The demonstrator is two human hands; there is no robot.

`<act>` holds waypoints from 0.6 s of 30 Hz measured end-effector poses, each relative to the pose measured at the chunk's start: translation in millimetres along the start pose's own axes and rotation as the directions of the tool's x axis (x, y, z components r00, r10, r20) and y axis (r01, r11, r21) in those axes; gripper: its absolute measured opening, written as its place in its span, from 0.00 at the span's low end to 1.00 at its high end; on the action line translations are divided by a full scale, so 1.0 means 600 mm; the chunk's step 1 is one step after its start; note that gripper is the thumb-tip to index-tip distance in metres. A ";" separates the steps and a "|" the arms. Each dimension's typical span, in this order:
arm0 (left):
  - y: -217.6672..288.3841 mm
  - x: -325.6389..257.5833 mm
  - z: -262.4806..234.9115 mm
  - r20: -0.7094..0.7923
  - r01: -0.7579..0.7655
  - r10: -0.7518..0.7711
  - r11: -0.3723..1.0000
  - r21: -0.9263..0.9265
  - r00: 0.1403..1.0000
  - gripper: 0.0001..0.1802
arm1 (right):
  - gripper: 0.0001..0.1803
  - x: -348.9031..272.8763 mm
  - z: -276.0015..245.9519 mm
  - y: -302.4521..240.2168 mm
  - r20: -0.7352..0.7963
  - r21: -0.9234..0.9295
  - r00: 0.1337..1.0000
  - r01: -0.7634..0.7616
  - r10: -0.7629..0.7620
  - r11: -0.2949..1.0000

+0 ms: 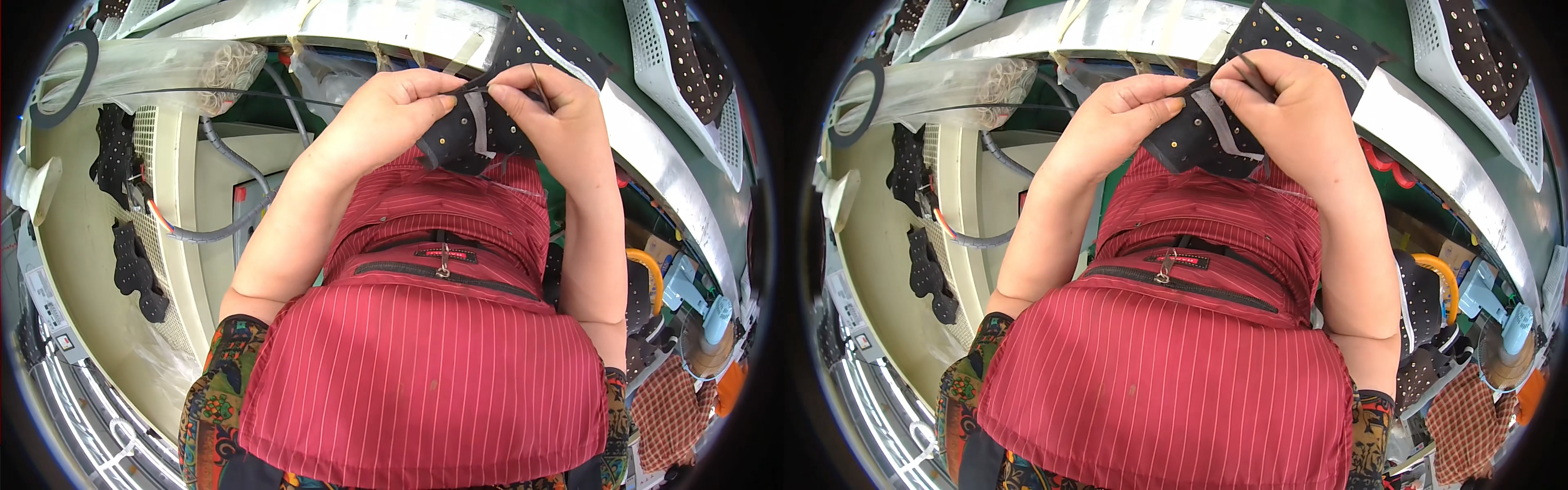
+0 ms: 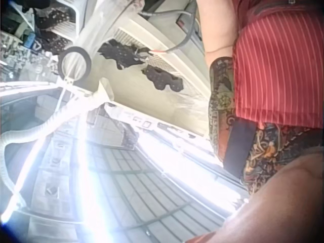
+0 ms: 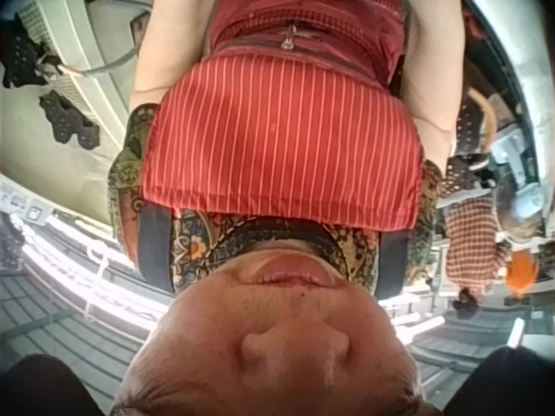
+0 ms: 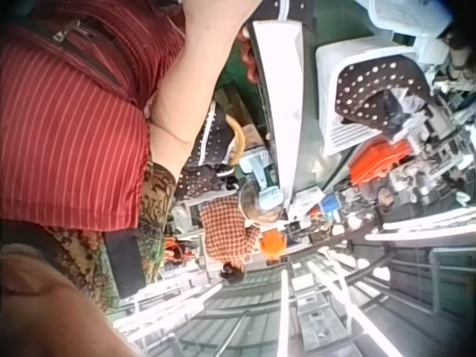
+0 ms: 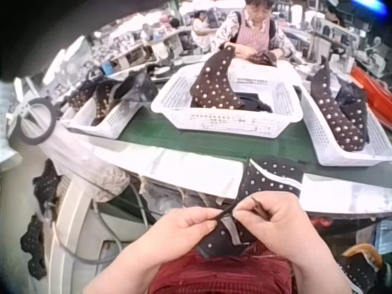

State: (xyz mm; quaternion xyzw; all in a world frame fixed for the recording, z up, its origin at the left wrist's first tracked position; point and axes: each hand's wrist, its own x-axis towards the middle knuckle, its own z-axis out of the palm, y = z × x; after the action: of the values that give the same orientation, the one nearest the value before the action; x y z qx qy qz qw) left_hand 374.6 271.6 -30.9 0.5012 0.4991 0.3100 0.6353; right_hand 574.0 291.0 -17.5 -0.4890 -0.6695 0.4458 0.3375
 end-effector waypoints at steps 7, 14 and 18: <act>0.002 -0.005 -0.007 0.077 0.026 -0.014 0.988 -0.155 0.997 0.18 | 0.08 0.008 0.003 -0.001 0.022 0.031 0.999 -0.031 0.030 0.999; 0.006 -0.004 0.002 0.050 0.046 -0.036 0.973 -0.226 0.998 0.16 | 0.07 0.009 -0.005 -0.007 0.075 0.061 0.993 -0.092 0.088 0.994; 0.009 -0.007 0.010 -0.045 0.038 -0.041 0.997 -0.061 0.998 0.15 | 0.06 0.003 -0.009 0.001 0.047 -0.048 0.998 0.039 -0.037 0.998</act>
State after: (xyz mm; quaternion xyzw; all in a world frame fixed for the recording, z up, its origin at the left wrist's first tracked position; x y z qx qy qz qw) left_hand 379.8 267.3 -24.7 0.4645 0.5140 0.3237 0.6444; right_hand 578.6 294.1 -16.0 -0.4738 -0.6971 0.4338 0.3183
